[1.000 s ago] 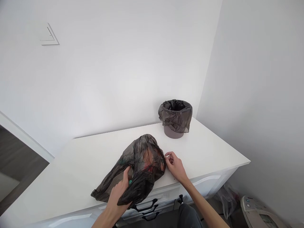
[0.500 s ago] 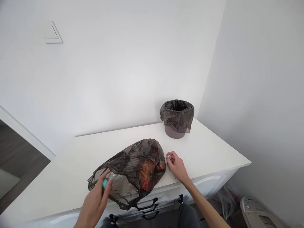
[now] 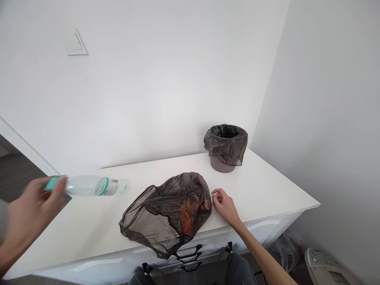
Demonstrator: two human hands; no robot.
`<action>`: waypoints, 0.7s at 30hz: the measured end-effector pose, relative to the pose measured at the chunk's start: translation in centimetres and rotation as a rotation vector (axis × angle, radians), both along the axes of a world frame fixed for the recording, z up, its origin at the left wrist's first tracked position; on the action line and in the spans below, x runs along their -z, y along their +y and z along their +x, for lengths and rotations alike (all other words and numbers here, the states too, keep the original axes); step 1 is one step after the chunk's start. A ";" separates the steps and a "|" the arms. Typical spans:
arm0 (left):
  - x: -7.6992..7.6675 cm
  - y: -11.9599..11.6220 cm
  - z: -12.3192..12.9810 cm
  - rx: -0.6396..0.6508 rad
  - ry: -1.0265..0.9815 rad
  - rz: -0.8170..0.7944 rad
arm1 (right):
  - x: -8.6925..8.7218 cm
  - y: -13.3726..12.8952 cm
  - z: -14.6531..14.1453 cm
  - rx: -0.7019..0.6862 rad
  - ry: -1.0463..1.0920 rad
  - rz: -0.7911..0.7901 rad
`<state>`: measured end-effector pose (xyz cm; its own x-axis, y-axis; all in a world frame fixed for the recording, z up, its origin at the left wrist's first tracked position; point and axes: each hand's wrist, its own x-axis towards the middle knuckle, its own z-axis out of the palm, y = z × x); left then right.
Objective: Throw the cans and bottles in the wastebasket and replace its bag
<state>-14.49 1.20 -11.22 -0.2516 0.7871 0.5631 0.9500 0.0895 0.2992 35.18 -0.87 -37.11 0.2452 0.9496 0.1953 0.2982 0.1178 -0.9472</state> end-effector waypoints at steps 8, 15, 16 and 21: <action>0.7 9.4 2.1 0.192 0.120 -0.304 | -0.1 0.3 -0.2 0.035 -0.009 0.003; 0.1 9.5 2.1 0.139 0.092 -0.336 | 0.0 0.2 -0.1 0.014 -0.003 -0.004; 0.2 9.1 2.1 0.144 0.088 -0.308 | 0.1 0.2 -0.1 0.011 0.002 -0.006; 4.3 3.8 2.1 0.146 0.092 -0.008 | 0.4 0.3 -0.1 0.011 0.018 -0.001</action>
<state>-12.41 5.04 -15.50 -0.0818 0.8160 0.5723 0.9764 -0.0496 0.2102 35.10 -0.61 -37.55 0.2591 0.9471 0.1895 0.2829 0.1132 -0.9525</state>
